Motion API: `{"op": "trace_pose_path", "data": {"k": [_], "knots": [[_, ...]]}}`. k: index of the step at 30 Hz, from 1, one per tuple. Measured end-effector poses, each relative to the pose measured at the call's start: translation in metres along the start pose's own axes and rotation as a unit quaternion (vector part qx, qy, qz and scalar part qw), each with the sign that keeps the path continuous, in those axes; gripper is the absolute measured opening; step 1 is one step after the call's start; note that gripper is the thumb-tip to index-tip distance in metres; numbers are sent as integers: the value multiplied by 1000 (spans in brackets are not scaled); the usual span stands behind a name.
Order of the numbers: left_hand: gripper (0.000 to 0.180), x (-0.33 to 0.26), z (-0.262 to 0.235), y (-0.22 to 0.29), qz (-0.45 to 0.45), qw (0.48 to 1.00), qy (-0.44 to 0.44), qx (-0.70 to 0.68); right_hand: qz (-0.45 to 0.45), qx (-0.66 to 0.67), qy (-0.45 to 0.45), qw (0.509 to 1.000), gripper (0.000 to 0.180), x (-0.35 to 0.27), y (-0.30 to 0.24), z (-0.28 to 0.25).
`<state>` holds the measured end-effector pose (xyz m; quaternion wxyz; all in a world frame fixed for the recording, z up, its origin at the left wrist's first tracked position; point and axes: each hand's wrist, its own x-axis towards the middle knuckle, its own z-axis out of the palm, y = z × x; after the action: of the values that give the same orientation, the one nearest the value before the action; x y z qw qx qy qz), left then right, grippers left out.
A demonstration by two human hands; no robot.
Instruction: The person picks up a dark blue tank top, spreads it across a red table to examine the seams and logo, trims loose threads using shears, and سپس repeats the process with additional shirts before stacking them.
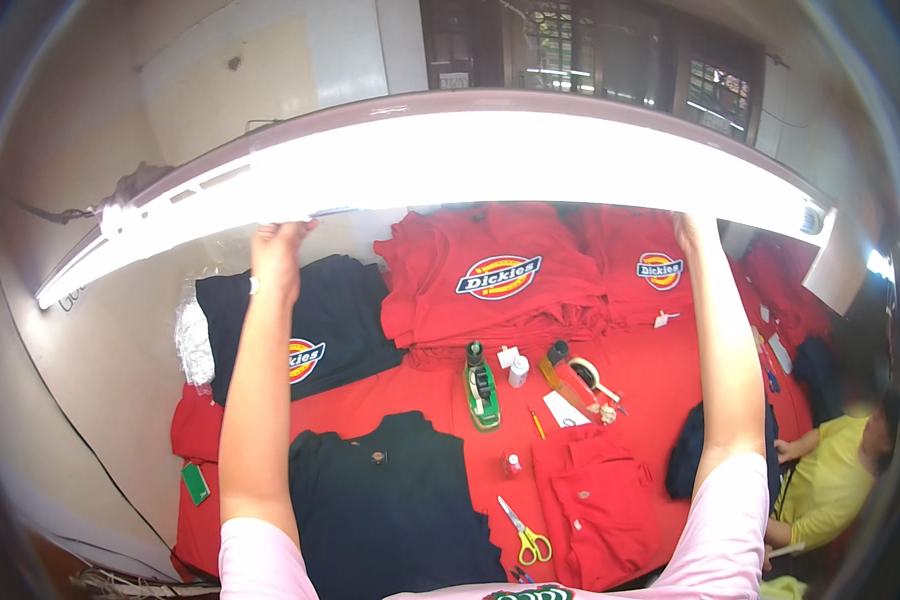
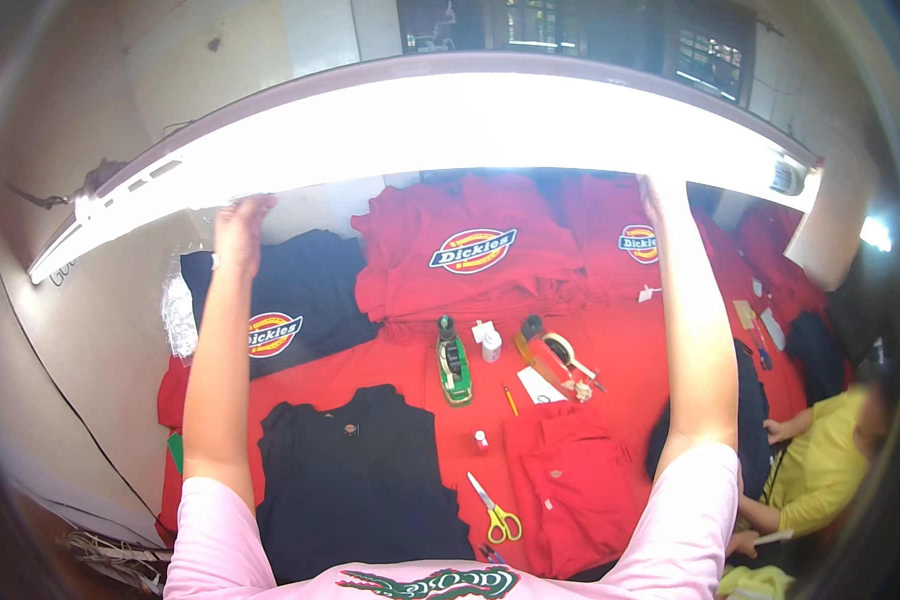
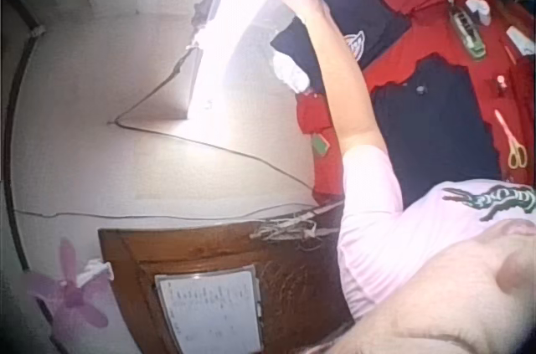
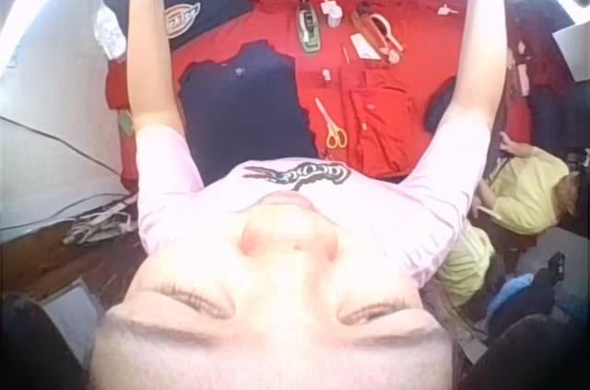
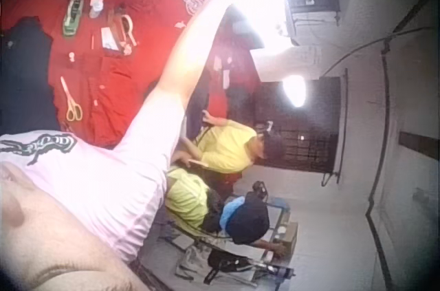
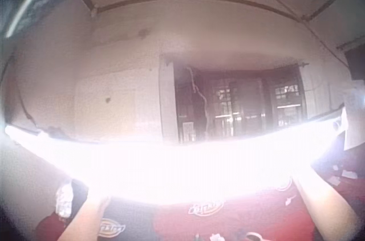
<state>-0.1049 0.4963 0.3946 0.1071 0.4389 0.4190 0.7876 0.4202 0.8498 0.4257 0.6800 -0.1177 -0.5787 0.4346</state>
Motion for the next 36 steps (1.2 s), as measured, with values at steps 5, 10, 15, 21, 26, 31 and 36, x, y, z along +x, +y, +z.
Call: {"op": "trace_pose_path", "data": {"k": [5,10,15,21,26,31,36], "knots": [[36,-36,-4,-93,-169,984,58,25,169,-18,35,985,45,-33,125,3],[43,-142,24,-192,-308,941,-25,142,221,-354,52,907,30,-124,220,-136],[21,-342,-76,-141,-166,884,-121,419,398,-103,-71,909,31,-308,125,-1],[61,-571,-193,-19,-203,706,-180,654,328,232,-470,786,98,-359,-124,205],[68,-593,-218,5,-200,684,-285,641,343,558,-584,480,108,-400,-228,304],[66,-595,-247,19,-184,692,-295,633,132,726,-493,460,93,-479,-279,399],[67,-613,-285,40,-194,732,-284,588,-101,607,-315,723,61,-524,-293,438]]}}
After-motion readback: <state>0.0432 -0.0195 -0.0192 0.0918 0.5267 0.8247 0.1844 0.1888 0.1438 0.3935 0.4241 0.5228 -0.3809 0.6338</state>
